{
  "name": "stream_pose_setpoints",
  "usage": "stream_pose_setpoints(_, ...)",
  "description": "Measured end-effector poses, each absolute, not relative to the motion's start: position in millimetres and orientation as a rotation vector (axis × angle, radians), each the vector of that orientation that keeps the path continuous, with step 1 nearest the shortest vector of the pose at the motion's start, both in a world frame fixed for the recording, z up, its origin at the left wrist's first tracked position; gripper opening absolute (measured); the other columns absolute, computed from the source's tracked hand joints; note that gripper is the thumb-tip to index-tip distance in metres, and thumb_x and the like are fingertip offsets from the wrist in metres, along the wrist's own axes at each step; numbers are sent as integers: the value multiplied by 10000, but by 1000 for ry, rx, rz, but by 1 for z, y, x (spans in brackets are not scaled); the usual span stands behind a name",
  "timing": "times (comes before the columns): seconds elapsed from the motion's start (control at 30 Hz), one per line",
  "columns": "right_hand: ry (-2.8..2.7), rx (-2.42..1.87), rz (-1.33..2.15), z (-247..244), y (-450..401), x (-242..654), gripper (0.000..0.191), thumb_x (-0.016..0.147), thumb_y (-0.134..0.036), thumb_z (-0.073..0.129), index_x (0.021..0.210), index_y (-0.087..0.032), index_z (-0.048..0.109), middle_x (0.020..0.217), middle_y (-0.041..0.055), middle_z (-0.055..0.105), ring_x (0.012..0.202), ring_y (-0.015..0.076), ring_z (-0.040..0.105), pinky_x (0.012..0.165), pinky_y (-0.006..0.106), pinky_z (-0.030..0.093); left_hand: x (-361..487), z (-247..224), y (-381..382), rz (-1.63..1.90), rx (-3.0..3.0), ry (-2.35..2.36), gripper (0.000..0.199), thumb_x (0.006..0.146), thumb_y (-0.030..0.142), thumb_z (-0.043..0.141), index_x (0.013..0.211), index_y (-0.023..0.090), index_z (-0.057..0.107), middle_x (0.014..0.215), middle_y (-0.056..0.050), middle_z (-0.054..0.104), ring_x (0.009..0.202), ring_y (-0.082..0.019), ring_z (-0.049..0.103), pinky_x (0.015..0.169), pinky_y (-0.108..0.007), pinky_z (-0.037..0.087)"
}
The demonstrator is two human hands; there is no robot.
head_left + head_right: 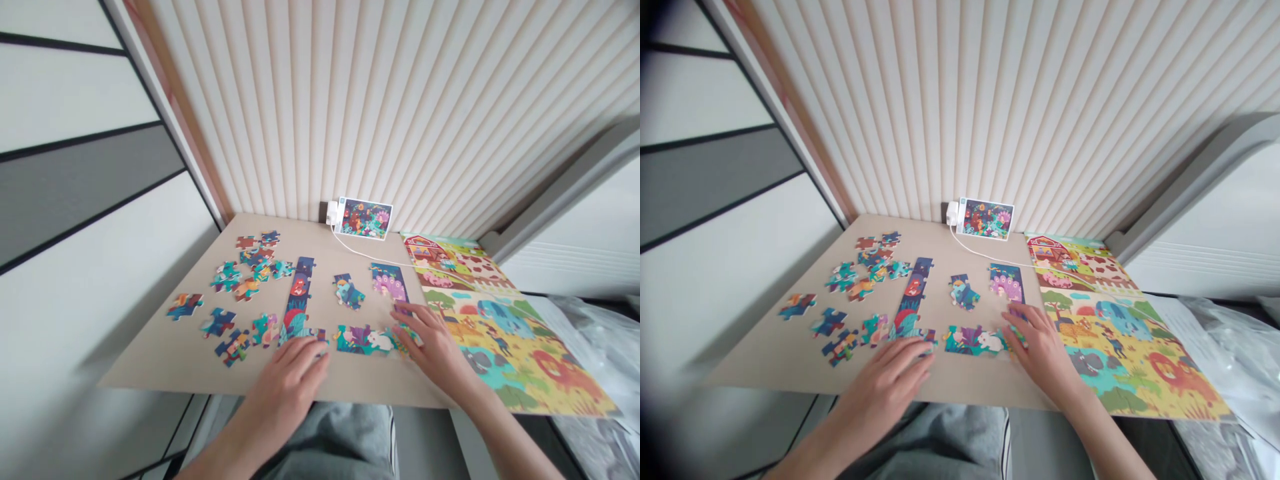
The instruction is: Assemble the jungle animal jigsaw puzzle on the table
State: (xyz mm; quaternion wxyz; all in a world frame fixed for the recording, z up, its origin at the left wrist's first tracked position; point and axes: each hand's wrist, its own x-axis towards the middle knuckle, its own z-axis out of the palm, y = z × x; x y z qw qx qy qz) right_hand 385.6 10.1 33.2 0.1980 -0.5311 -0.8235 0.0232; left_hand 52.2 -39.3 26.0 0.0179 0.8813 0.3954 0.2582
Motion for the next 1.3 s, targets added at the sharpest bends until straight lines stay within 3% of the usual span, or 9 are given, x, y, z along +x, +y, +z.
stream_pose_setpoints(0.1,-2444,-1408,139,32,-12,371,365,1029,-363,551,1382,-325,632,1468,76,584,1355,308,541,1099,512,484,10,19,-26,720,2753,1456,283,1013,215,565,1275,177,668,1330,-114,657,1258,-301,585,1089,-505,491)
stream_pose_setpoints(0.23,-2487,-1362,160,21,-21,366,394,1021,-357,572,1411,-333,619,1506,58,568,1392,309,518,1108,513,491,-7,12,-14,650,2772,1467,290,1002,289,608,1255,174,691,1356,-112,658,1285,-316,574,1086,-516,507)
stream_pose_setpoints(0.7,-2460,-1359,167,15,-21,369,468,1030,-307,561,1495,-357,540,1529,42,555,1415,300,501,1116,519,491,-2,-3,-2,784,2636,1483,289,1022,326,581,1264,221,701,1380,-91,659,1276,-286,605,1088,-489,524)
stream_pose_setpoints(1.3,-2419,-1403,186,13,-23,367,384,1024,-301,563,1398,-354,632,1522,22,564,1427,293,495,1126,515,492,-6,-6,-9,748,2670,1399,317,1033,254,546,1317,257,687,1408,-52,649,1334,-250,587,1165,-456,490)
